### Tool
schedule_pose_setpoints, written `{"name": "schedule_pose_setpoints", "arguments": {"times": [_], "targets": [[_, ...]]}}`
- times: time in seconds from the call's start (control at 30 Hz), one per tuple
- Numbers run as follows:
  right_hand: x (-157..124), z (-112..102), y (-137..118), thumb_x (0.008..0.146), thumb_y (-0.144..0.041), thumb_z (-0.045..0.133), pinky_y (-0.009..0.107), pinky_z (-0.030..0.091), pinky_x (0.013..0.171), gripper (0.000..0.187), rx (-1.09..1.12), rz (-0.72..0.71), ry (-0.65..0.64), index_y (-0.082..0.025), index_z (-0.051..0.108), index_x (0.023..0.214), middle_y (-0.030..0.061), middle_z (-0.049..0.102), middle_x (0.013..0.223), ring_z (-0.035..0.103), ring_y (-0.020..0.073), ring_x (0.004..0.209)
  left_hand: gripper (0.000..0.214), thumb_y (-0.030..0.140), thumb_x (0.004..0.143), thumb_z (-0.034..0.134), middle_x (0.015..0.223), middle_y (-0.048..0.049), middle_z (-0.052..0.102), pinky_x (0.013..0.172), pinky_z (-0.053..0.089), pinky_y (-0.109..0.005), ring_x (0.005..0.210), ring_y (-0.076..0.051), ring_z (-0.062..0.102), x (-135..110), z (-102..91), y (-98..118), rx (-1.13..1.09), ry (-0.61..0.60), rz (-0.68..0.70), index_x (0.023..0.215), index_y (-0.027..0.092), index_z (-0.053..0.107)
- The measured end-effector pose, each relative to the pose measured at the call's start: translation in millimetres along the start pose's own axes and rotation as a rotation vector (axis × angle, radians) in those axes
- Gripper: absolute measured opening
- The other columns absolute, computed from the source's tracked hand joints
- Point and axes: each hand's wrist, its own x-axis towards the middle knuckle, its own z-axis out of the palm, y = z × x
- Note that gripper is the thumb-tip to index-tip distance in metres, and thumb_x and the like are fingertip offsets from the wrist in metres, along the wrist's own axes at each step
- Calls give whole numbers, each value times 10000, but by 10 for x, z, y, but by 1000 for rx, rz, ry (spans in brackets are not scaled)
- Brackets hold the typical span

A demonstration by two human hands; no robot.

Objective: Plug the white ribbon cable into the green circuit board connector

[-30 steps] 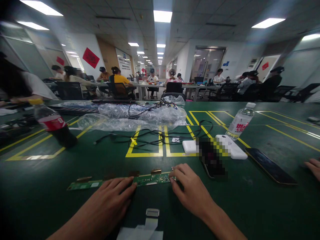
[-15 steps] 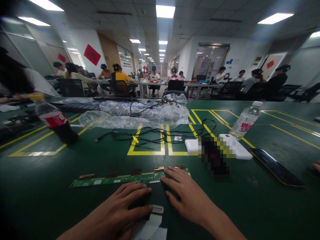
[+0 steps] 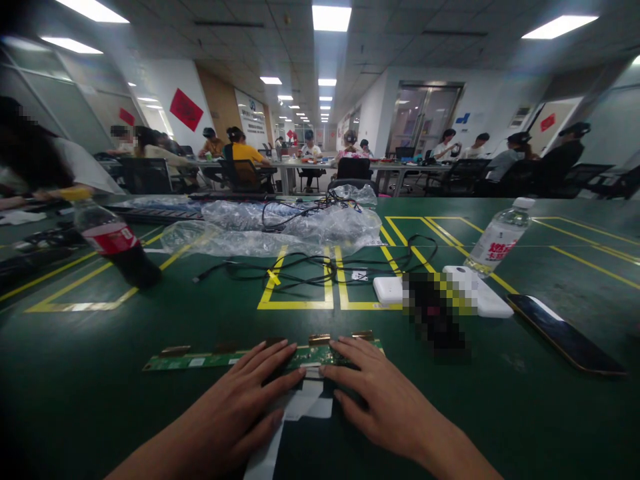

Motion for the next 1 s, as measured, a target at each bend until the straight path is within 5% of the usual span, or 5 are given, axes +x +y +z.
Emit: {"name": "schedule_pose_setpoints", "arguments": {"times": [0.6,1.0], "targets": [[3,-24,-23,985,-288,562,602,251,1200,442,7,-32,17,-397,570,1413,20,429,1587,352,302,1469,588,252,937,574,1602,-65,392,1181,312,-591,1478,-318,340,-24,27,16,-23,33,-4,1506,312,437],[-7,-26,-40,964,-283,587,575,266,1203,437,36,-34,46,-366,600,1393,36,454,1571,389,302,1450,495,203,941,549,1516,-91,508,1115,451,-549,1422,-315,434,-40,-33,27,-18,61,56,1430,284,543]]}}
